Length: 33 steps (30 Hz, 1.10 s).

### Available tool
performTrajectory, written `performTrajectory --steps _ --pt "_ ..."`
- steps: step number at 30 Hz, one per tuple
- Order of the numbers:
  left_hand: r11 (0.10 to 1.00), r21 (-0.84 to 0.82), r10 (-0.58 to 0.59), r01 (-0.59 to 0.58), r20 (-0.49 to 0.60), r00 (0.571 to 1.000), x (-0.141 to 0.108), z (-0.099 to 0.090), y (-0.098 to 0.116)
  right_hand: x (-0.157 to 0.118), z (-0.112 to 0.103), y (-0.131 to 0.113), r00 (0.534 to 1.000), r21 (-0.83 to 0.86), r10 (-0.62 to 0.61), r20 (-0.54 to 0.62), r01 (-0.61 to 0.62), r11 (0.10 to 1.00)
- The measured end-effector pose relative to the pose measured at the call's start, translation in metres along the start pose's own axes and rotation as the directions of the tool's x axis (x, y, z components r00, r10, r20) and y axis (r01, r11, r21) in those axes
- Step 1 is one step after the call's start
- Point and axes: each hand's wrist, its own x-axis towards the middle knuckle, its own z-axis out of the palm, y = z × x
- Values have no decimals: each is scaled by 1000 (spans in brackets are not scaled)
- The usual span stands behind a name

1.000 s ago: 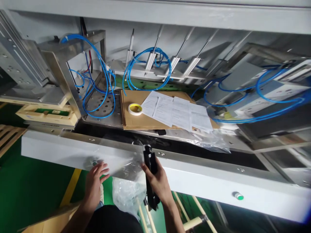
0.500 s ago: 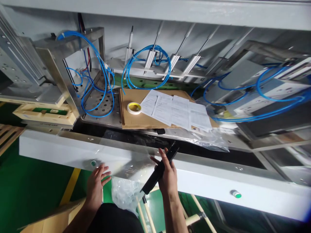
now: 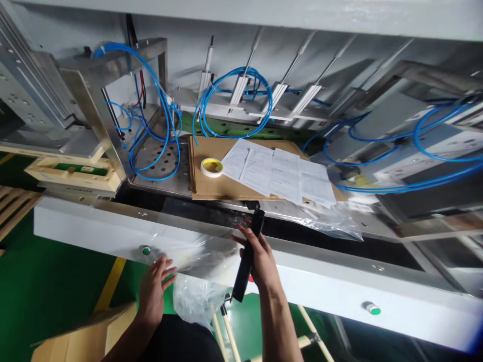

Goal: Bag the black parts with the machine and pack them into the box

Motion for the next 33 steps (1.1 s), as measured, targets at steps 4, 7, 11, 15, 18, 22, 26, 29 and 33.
performTrajectory --steps 4,7,11,15,18,22,26,29,33 --pt "1000 -23 -15 14 -31 999 -4 2 -6 23 -8 1 998 91 67 13 -68 994" --pt "1000 0 -4 4 -40 999 -7 4 -8 34 -13 5 996 150 90 -1 -89 985" --pt "999 19 51 -50 -61 997 -5 -1 -5 48 -25 -1 993 110 77 -87 -67 992" --pt "996 -9 91 -93 -141 986 2 -12 2 49 -45 -20 981 73 -15 -192 30 997" --pt "996 -8 84 -86 -122 989 4 -13 4 29 -48 -28 993 61 -76 -93 82 995" --pt "998 -34 50 -53 -86 995 -2 3 -1 -12 -27 -20 981 -22 -17 193 21 1000" --pt "998 -63 -7 4 -43 999 -6 20 -9 -23 -4 -1 930 -210 47 366 33 977" --pt "992 -104 -67 65 -14 998 -5 18 -10 -11 0 11 939 -256 56 338 35 966" --pt "959 -230 -161 167 46 986 2 -3 -9 3 -5 17 948 -293 23 318 75 953"
